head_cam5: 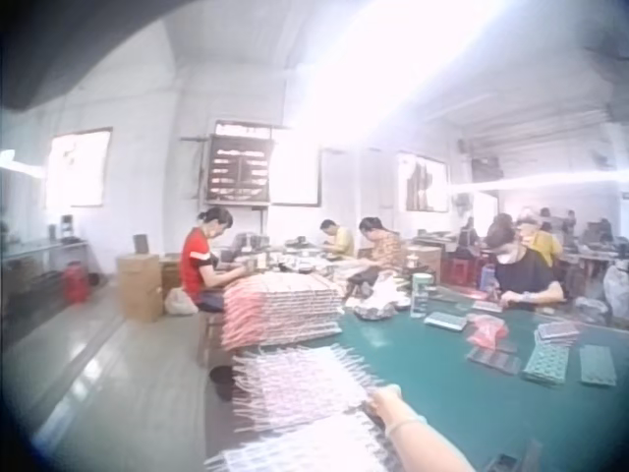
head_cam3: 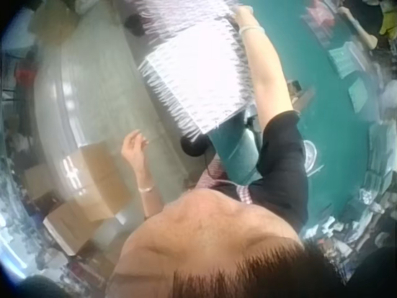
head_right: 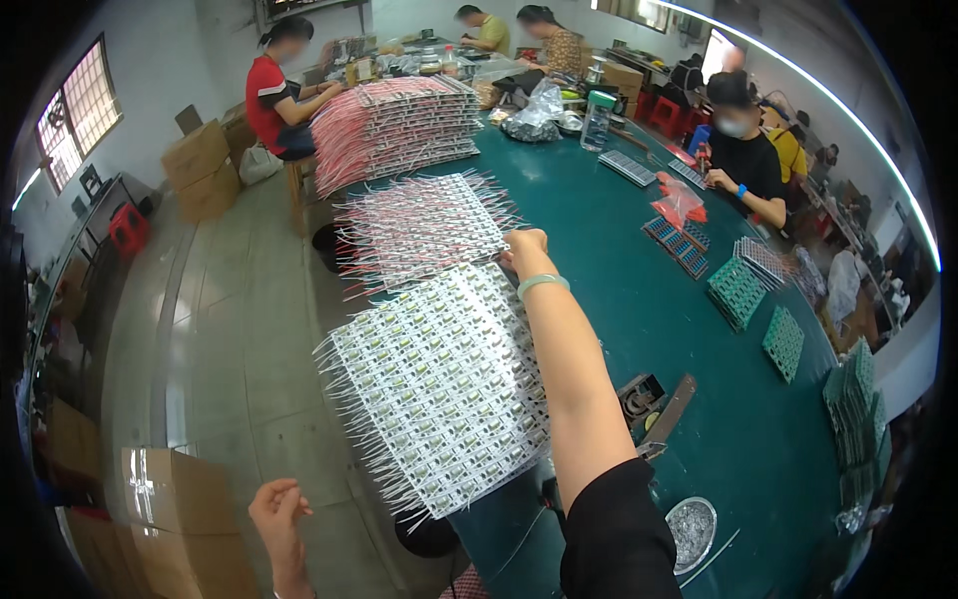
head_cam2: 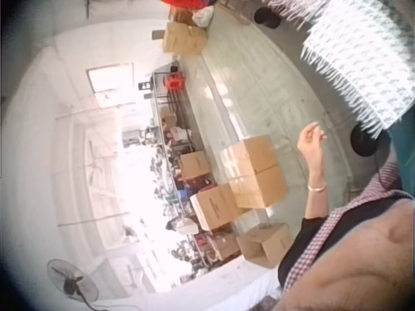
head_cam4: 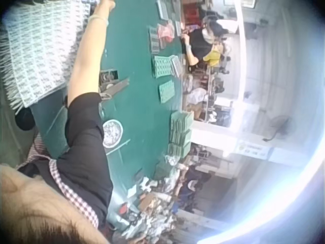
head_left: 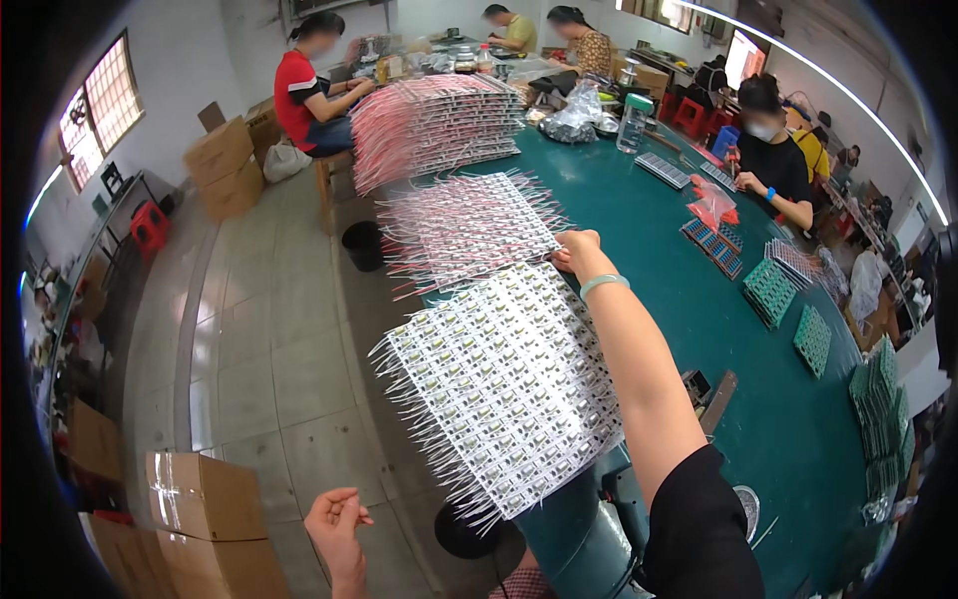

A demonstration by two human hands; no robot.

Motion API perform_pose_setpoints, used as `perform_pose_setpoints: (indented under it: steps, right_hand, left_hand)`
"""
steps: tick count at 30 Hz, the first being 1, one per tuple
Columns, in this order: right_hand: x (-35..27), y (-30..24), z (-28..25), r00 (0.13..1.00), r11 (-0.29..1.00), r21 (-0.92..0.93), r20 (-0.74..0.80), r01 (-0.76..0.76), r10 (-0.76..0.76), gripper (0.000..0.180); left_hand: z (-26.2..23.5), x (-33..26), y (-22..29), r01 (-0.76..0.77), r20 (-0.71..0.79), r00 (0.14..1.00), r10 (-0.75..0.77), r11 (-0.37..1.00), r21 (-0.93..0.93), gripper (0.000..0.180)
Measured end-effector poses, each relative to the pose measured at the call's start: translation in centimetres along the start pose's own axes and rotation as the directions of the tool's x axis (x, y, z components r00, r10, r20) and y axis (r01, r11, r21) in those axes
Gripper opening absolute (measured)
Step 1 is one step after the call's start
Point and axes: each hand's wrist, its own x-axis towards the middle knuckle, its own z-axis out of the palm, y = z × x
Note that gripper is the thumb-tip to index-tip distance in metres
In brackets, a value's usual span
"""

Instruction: The person uses a soldering iron to attach red and white wires to a grid of LED modules on a circuit board. They repeatedly pick wires from piles on the table, position them on the board, and apply the soldering iron to secure the connections.

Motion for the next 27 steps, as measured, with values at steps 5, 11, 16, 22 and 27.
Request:
perform_pose_setpoints:
  steps: [5, 11, 16, 22, 27]
  right_hand:
    - [2.4, 0.5, 3.2, 0.998, 0.999, 0.01, 0.036, 0.048, -0.048, 0.018]
    - [8.2, 0.8, 3.7, 0.913, 0.982, -0.19, -0.396, 0.021, -0.096, 0.025]
    - [5.7, 1.4, 4.7, 0.976, 0.999, -0.015, -0.216, -0.044, 0.04, 0.022]
    - [3.5, -0.3, 4.5, 0.958, 0.989, 0.138, -0.276, -0.046, 0.083, 0.02]
    - [4.5, -1.1, 3.4, 0.972, 0.997, 0.07, -0.234, 0.012, 0.004, 0.028]
  left_hand:
    - [0.2, 0.5, 0.5, -0.012, 0.028, 1.0, 0.013, 0.999, -0.048, 0.009]
    - [0.1, 0.8, 0.0, 0.0, 0.041, 0.999, 0.003, 0.997, -0.076, 0.009]
    - [-2.1, 0.4, -0.3, 0.05, -0.03, 0.998, -0.052, 0.996, -0.072, 0.009]
    - [-2.2, 0.9, -0.7, 0.038, -0.031, 0.999, -0.04, 0.996, -0.076, 0.009]
    - [0.6, 1.8, 0.2, 0.051, 0.04, 0.998, -0.047, 0.994, -0.098, 0.008]
